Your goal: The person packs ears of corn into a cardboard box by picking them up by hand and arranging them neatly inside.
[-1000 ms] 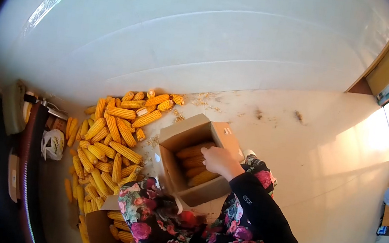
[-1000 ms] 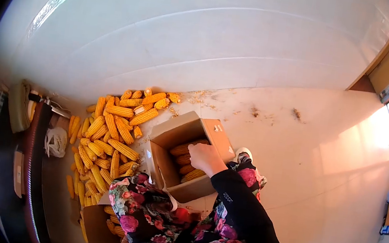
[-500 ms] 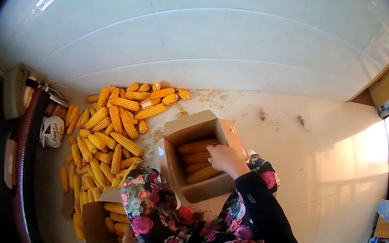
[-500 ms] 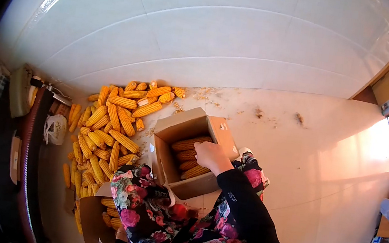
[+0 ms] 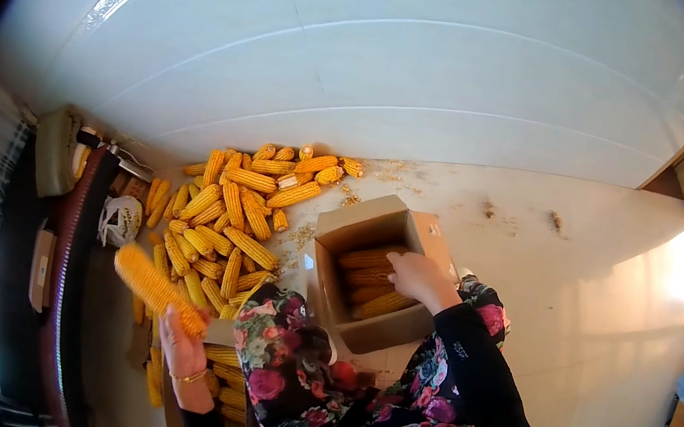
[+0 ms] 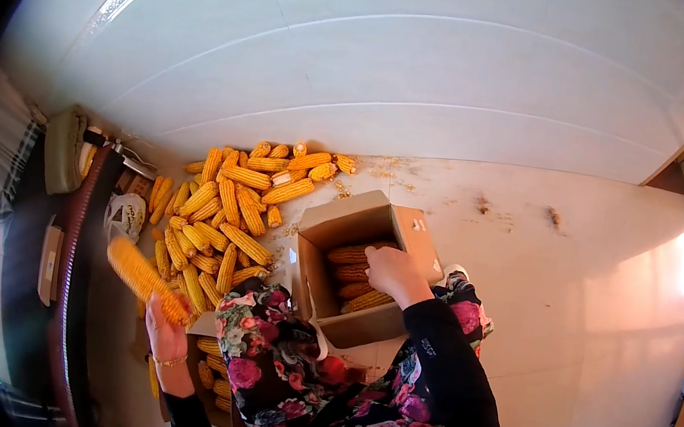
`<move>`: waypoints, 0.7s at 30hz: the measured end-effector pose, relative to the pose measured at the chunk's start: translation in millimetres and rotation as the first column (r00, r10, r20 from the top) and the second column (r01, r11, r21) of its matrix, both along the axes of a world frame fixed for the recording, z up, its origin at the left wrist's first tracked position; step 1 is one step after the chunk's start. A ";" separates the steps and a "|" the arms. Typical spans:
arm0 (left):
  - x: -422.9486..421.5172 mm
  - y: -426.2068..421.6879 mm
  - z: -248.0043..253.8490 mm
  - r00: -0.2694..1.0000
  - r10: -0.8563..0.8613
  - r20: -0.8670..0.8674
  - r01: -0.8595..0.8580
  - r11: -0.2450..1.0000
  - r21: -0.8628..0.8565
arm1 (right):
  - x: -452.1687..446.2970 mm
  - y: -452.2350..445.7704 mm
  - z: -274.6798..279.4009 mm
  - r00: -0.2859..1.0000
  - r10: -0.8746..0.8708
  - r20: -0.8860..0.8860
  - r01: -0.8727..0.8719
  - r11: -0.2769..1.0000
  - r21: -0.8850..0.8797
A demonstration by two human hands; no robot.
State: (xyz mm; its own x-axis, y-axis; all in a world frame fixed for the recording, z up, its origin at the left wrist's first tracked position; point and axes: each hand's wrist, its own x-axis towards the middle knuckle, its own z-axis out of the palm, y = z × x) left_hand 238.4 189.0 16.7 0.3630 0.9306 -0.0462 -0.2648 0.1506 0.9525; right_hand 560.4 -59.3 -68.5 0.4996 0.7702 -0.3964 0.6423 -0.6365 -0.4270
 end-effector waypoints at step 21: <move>176.6 -85.8 -140.4 -0.172 -0.697 -0.696 0.849 0.253 -0.464 | 20.6 -11.2 8.4 0.862 -0.507 0.008 0.474 0.811 0.343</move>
State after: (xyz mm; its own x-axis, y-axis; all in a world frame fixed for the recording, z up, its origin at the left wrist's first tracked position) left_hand 415.0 103.2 -123.6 0.7043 0.0132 -0.7098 0.6494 -0.4159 0.6366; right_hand 581.0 -70.5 -60.1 0.8672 0.4871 -0.1037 0.3294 -0.7171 -0.6143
